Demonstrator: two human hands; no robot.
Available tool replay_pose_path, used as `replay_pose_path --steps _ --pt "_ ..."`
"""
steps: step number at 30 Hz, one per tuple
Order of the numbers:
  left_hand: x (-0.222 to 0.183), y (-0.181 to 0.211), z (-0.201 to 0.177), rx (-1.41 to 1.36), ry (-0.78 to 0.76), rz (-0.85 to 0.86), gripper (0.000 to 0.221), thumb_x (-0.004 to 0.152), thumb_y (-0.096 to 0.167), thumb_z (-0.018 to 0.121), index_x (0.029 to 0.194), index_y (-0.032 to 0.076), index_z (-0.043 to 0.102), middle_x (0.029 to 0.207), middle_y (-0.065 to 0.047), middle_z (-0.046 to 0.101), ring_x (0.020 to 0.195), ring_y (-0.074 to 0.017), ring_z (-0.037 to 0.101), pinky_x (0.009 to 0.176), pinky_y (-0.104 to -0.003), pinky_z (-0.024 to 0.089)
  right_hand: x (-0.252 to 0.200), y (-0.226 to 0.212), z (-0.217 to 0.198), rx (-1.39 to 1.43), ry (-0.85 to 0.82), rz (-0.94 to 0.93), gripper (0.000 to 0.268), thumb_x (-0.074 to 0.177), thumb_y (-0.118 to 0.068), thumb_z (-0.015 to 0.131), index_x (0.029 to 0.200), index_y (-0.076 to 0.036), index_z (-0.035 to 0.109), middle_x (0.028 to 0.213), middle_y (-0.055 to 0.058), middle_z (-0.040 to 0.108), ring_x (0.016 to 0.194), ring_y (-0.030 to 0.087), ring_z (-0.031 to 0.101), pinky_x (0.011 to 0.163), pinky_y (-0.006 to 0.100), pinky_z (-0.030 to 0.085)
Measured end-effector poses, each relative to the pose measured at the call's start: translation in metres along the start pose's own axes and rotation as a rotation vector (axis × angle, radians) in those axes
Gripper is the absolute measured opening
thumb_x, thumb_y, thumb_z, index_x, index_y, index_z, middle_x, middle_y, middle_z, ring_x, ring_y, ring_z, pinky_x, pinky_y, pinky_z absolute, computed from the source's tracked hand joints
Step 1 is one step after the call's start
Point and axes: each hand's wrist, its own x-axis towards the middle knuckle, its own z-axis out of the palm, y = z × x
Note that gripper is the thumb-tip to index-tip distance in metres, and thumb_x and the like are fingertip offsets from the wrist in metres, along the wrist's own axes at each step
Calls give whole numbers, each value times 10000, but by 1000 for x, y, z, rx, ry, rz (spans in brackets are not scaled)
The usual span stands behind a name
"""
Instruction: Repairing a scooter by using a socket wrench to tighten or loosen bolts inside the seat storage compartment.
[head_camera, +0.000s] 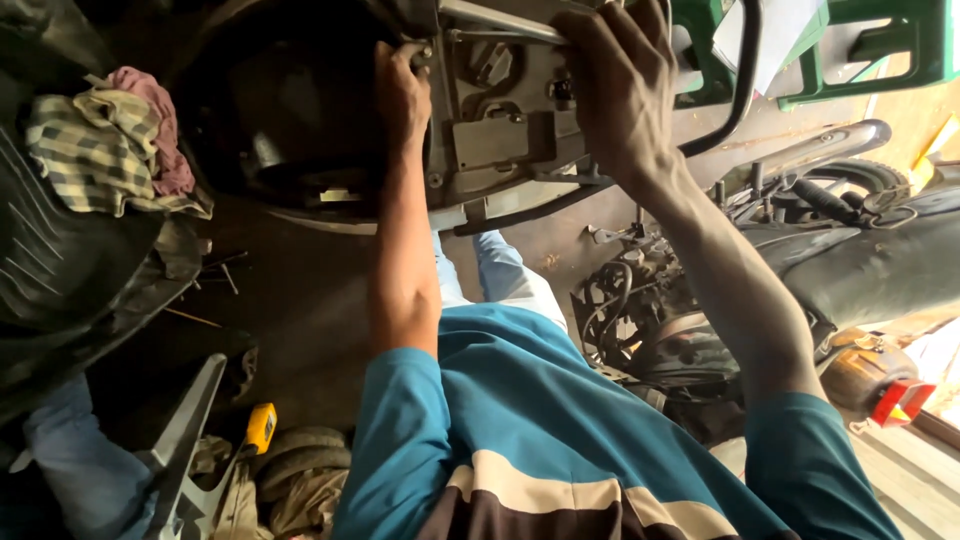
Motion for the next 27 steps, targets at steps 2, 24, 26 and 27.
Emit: replay_pose_path --steps 2,24,26,27 --pt "-2 -12 10 -23 41 56 311 809 -11 798 1084 77 685 1091 -140 611 1045 -359 627 904 -438 528 4 -3 8 -48 -1 -16 155 1013 3 682 1159 -49 678 1115 104 653 1103 339 578 960 478 491" --pt "0 -9 9 -109 70 23 332 772 -44 799 1076 31 690 1034 -141 604 988 -352 622 876 -434 520 15 -12 52 -49 -56 6 266 979 -43 705 1237 -109 693 1194 70 681 1124 334 597 953 476 499" --pt "-2 -7 7 -108 53 -3 311 801 -47 787 1086 32 690 1035 -132 599 976 -335 627 871 -424 524 15 -14 52 -64 -34 -7 239 984 -44 699 1216 -98 681 1216 79 672 1147 343 590 962 479 492" --pt "-3 -5 6 -106 35 -29 290 831 -49 775 1095 33 690 1036 -123 594 964 -317 632 866 -414 527 15 -15 52 -80 -12 -20 212 988 -45 694 1195 -87 668 1239 88 663 1171 352 584 971 482 485"
